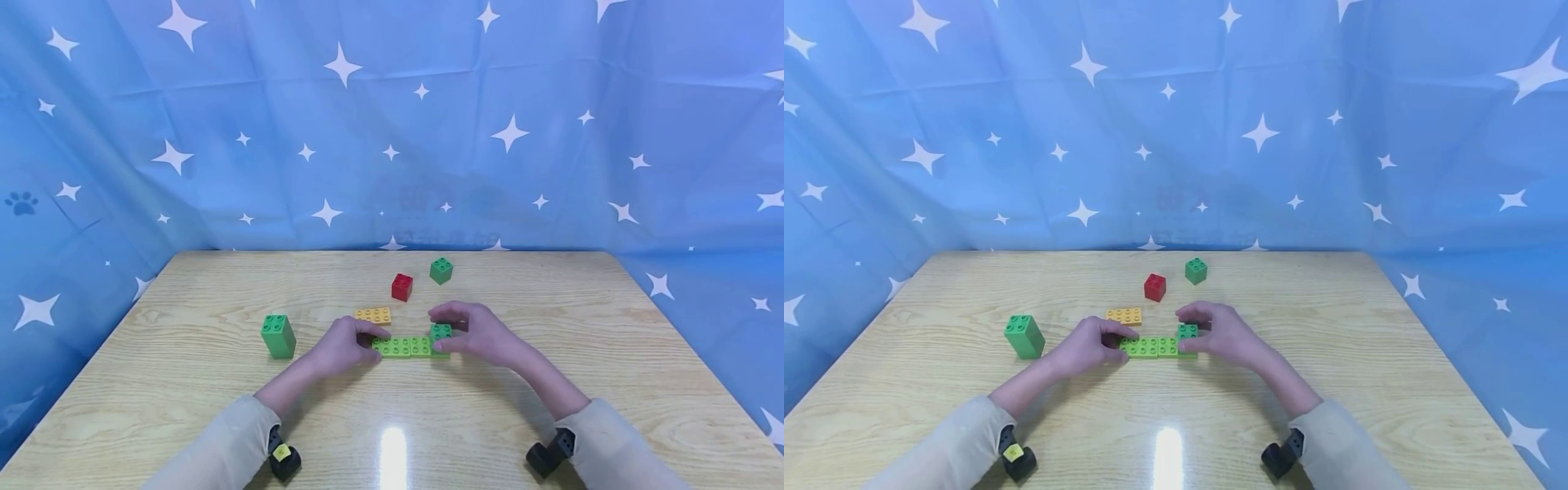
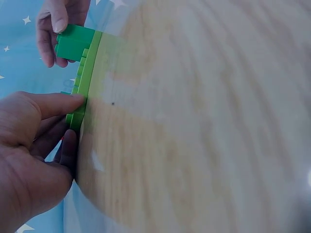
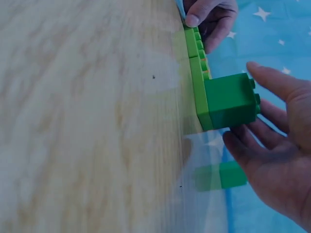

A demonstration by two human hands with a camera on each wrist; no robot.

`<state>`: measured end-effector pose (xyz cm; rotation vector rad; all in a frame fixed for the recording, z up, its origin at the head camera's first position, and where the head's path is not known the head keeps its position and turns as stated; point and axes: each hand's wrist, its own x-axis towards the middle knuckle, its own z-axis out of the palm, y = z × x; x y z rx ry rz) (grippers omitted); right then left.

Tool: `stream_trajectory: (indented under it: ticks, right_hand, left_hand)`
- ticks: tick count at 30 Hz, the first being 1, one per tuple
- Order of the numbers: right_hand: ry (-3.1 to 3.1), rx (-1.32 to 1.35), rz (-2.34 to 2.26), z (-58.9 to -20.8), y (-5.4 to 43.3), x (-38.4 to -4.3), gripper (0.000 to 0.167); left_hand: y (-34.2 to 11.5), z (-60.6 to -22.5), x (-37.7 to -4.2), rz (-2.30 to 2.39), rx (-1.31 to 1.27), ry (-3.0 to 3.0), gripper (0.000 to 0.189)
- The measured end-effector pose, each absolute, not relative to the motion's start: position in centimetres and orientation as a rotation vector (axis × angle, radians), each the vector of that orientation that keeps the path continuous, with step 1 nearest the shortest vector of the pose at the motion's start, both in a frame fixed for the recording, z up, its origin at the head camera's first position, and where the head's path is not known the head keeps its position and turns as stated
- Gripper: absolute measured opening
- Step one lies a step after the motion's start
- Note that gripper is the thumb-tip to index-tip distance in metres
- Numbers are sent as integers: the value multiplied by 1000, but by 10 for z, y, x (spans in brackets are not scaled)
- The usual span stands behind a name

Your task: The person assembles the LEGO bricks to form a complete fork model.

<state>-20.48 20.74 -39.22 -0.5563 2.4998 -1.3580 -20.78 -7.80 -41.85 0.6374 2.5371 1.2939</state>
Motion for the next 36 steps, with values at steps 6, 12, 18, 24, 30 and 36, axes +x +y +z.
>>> stream_trajectory:
  ticks: [6,12,18,24,30,36]
  right_hand:
    - [2518,-605,-1370,-386,205,-210,56]
    - [2543,-571,-1429,-378,199,-222,57]
    - [2640,-518,-1423,-378,187,-241,52]
    - [2698,-514,-1376,-383,176,-260,51]
    - [2669,-471,-1336,-388,166,-276,56]
    - [2631,-470,-1342,-394,157,-284,59]
  left_hand:
    - [-78,-420,-208,1290,655,2546,33]
    - [-77,-420,-208,1299,659,2551,34]
    - [-77,-420,-207,1303,648,2551,33]
    - [-78,-421,-207,1309,665,2544,33]
    - [-79,-421,-207,1320,685,2532,32]
    - [-79,-421,-207,1319,673,2534,32]
